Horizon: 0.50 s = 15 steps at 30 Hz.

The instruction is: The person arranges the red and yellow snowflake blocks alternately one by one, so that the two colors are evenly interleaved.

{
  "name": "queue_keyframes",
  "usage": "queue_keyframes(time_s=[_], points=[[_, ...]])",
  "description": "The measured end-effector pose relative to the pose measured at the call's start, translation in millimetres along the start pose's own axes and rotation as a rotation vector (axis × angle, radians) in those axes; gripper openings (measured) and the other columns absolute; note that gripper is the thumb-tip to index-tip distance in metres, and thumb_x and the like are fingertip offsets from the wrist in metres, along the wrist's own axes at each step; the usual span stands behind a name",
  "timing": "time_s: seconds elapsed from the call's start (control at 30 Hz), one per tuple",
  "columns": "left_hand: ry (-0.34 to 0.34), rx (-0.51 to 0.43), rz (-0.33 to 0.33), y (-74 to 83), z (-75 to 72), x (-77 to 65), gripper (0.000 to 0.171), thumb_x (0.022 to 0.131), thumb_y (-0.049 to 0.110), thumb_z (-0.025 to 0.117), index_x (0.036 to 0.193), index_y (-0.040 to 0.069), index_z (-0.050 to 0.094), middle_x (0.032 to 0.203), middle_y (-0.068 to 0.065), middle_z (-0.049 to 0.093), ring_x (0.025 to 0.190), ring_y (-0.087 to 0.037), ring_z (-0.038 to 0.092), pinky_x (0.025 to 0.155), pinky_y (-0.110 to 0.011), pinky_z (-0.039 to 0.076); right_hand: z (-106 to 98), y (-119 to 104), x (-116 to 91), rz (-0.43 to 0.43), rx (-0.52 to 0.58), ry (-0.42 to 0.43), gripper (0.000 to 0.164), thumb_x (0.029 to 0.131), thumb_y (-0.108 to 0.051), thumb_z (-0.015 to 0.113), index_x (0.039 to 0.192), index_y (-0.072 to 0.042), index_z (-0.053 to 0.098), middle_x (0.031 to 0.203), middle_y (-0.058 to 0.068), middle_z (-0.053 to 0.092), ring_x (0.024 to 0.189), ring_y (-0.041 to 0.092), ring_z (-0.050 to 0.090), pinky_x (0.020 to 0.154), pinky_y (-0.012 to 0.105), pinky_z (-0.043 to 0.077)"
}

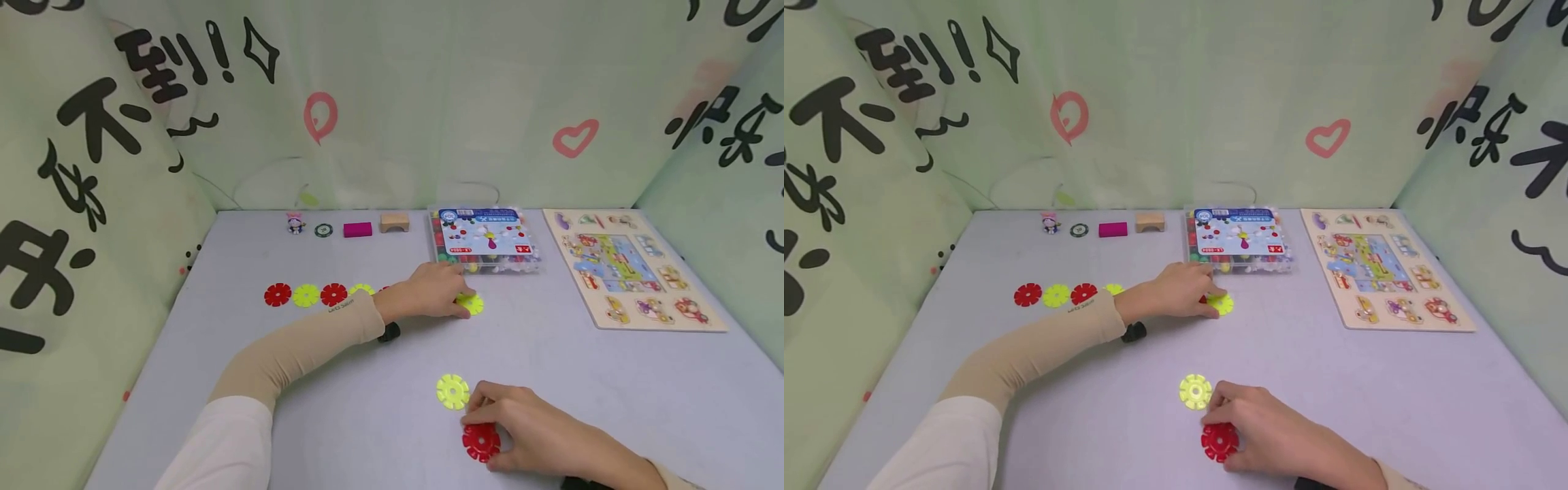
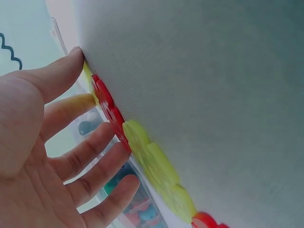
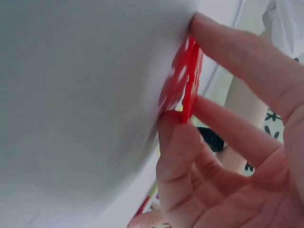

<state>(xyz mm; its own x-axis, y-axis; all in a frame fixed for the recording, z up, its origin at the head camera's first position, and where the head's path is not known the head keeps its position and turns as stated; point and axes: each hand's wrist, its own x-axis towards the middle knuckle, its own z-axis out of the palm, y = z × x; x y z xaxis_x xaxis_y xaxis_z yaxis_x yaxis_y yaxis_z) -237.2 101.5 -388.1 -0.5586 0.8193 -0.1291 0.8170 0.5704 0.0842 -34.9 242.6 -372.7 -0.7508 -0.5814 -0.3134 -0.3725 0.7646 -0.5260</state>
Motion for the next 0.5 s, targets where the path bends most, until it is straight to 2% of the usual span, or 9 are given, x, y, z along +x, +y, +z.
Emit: queue_keyframes(time_s=[0.13, 0.3, 0.5], points=[[0.004, 0.001, 0.002, -0.1, -0.2, -0.1, 0.051, 0.084, 0.059, 0.059, 0.130, 0.037, 0.056, 0.098, 0.005, 0.053, 0.086, -0.012, 0.046, 0.062, -0.024, 0.039, 0.4, 1.8, -1.2, -0.030, 0.011, -0.010, 0.044, 0.071, -0.038, 0.081, 0.112, -0.027, 0.070, 0.102, -0.016, 0.055, 0.089, -0.002, 0.050, 0.068, 0.013, 0.051], [0.003, -0.001, 0.005, -1.0, 1.3, 0.7, 0.051, 0.084, 0.059, 0.058, 0.130, 0.037, 0.056, 0.098, 0.005, 0.053, 0.086, -0.012, 0.045, 0.062, -0.024, 0.039, 1.3, 3.6, -1.5, -0.074, -0.037, 0.006, 0.040, 0.071, -0.039, 0.080, 0.108, -0.026, 0.071, 0.098, -0.017, 0.056, 0.082, -0.006, 0.050, 0.064, 0.012, 0.048], [0.011, -0.006, 0.009, -1.7, 2.7, 2.0, 0.051, 0.084, 0.059, 0.058, 0.130, 0.037, 0.057, 0.098, 0.005, 0.053, 0.087, -0.012, 0.045, 0.064, -0.024, 0.039, -6.5, 9.6, 0.2, -0.118, -0.079, 0.109, 0.036, 0.069, -0.039, 0.081, 0.102, -0.026, 0.072, 0.090, -0.017, 0.057, 0.074, -0.006, 0.051, 0.061, 0.012, 0.047]])
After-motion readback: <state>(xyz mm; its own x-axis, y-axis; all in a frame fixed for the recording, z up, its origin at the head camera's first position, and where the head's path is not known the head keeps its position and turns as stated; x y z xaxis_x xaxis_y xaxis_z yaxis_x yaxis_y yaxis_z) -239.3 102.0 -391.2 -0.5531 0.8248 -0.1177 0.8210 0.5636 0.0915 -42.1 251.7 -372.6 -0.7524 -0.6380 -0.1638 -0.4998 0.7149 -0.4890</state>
